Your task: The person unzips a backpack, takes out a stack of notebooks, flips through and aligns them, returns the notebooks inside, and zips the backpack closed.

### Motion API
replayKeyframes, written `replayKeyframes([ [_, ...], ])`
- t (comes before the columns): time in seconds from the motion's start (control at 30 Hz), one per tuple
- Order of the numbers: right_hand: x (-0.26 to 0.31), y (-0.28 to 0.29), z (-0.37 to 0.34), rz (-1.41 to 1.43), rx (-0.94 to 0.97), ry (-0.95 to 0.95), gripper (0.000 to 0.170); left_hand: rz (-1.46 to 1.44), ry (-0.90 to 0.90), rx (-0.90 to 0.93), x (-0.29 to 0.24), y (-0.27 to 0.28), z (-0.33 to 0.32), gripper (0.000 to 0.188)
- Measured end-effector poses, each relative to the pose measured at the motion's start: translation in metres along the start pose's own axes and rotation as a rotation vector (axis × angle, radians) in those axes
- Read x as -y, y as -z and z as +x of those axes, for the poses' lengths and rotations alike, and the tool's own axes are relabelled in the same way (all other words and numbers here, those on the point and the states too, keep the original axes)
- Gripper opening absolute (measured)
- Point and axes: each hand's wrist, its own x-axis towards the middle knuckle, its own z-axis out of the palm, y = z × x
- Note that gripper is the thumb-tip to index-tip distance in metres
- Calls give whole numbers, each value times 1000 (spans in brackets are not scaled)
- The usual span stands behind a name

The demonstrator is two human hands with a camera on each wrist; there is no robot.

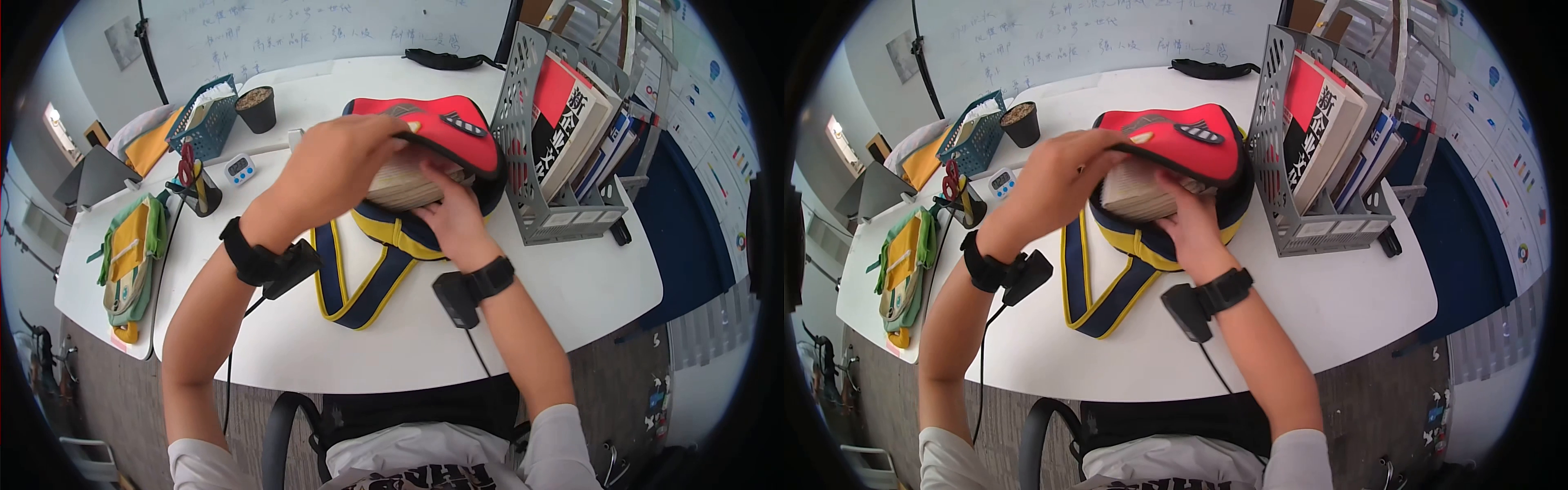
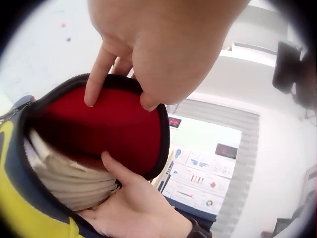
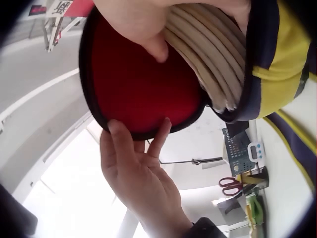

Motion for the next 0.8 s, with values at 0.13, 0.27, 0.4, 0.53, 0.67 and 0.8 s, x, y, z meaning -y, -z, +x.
replayKeyframes([
  [0.13, 36, 11, -20, -593, 183, -55, 34, -264, 272, -1, 6, 7, -13, 22],
  [0.27, 60, 8, -54, -1714, 264, 361, 31, -472, 489, -53, 15, 10, -29, 27],
  [0.4, 53, 20, -71, -1915, 314, 589, 28, -642, 644, -162, 63, -21, -49, 33],
  [0.53, 51, 18, -88, -1860, 326, 852, 15, -437, 732, -103, 73, -45, -55, 38],
  [0.67, 59, 0, -103, -1678, 238, 855, 13, -434, 772, -69, 76, -56, -50, 35],
  [0.8, 48, -17, -85, -1673, 278, 1036, 21, -339, 731, -123, 96, -73, -48, 33],
])
